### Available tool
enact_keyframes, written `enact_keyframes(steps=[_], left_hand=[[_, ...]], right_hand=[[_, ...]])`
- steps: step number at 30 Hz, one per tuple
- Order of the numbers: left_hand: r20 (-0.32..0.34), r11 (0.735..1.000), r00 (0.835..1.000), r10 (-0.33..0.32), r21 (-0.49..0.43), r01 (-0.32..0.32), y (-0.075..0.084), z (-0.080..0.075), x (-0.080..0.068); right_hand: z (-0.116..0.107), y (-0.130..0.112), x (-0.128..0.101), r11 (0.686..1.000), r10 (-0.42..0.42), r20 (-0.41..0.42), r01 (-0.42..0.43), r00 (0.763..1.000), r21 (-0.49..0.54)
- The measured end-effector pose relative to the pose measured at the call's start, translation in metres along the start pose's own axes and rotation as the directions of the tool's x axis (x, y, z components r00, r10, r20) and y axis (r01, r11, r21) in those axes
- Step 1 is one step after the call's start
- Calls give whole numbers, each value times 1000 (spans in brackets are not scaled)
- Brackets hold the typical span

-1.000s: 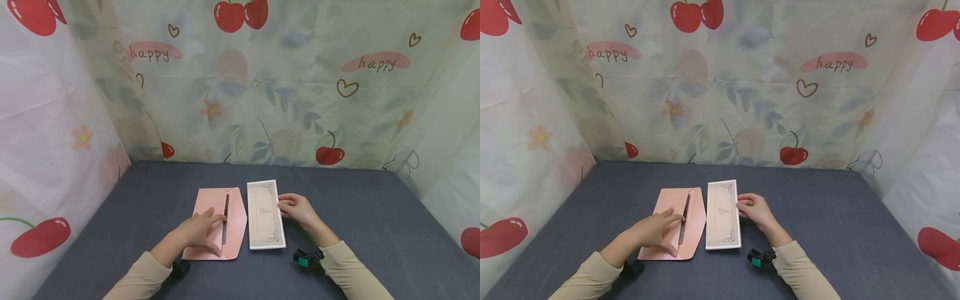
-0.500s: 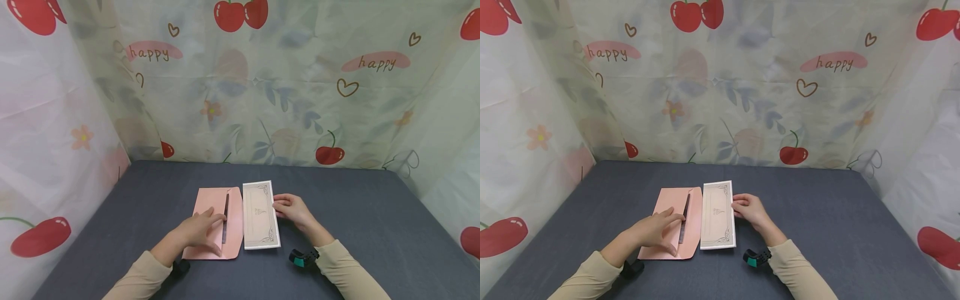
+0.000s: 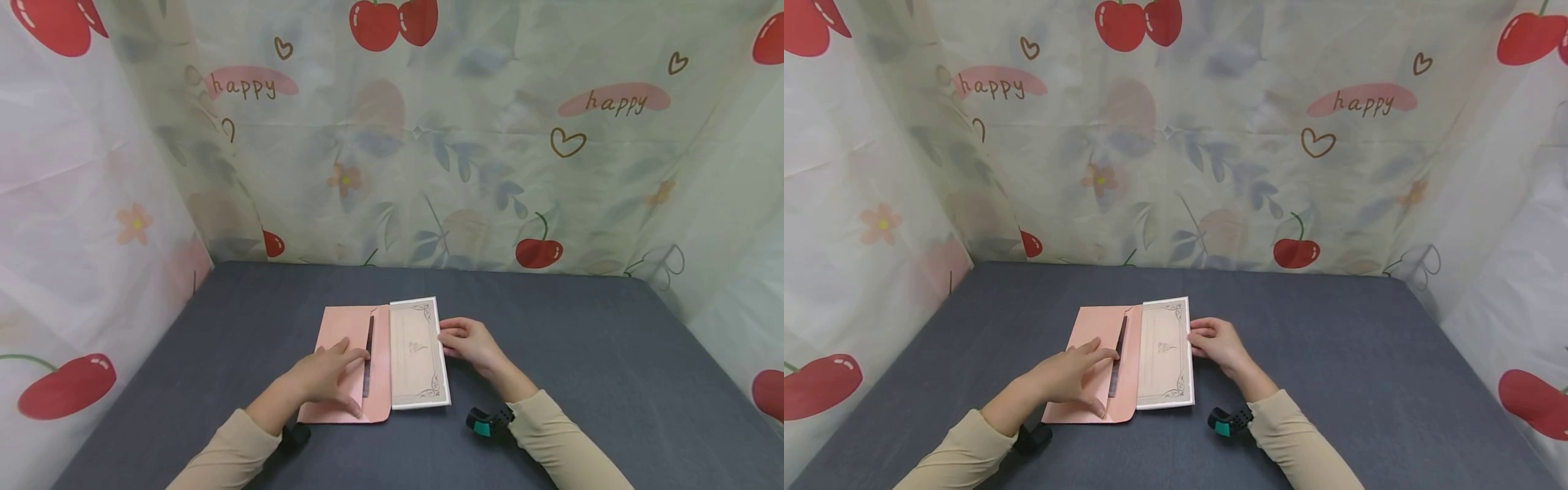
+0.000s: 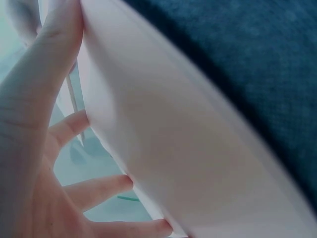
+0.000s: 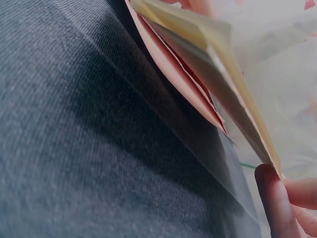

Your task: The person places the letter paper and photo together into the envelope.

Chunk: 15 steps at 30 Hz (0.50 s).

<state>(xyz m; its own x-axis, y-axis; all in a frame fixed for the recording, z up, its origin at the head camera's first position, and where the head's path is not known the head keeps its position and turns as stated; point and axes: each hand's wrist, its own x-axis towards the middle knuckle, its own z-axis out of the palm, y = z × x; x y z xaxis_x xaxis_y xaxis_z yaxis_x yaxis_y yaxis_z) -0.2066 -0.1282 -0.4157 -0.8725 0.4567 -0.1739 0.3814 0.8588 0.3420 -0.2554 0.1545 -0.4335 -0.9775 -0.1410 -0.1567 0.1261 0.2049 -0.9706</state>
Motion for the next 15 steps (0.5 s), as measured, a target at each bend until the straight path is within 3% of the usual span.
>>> enact_keyframes(steps=[15], left_hand=[[-4, 1000, 1000, 4, 0, -4, 0, 0, 0]], right_hand=[[11, 0, 2, 1000, 4, 22, -5, 1000, 19]])
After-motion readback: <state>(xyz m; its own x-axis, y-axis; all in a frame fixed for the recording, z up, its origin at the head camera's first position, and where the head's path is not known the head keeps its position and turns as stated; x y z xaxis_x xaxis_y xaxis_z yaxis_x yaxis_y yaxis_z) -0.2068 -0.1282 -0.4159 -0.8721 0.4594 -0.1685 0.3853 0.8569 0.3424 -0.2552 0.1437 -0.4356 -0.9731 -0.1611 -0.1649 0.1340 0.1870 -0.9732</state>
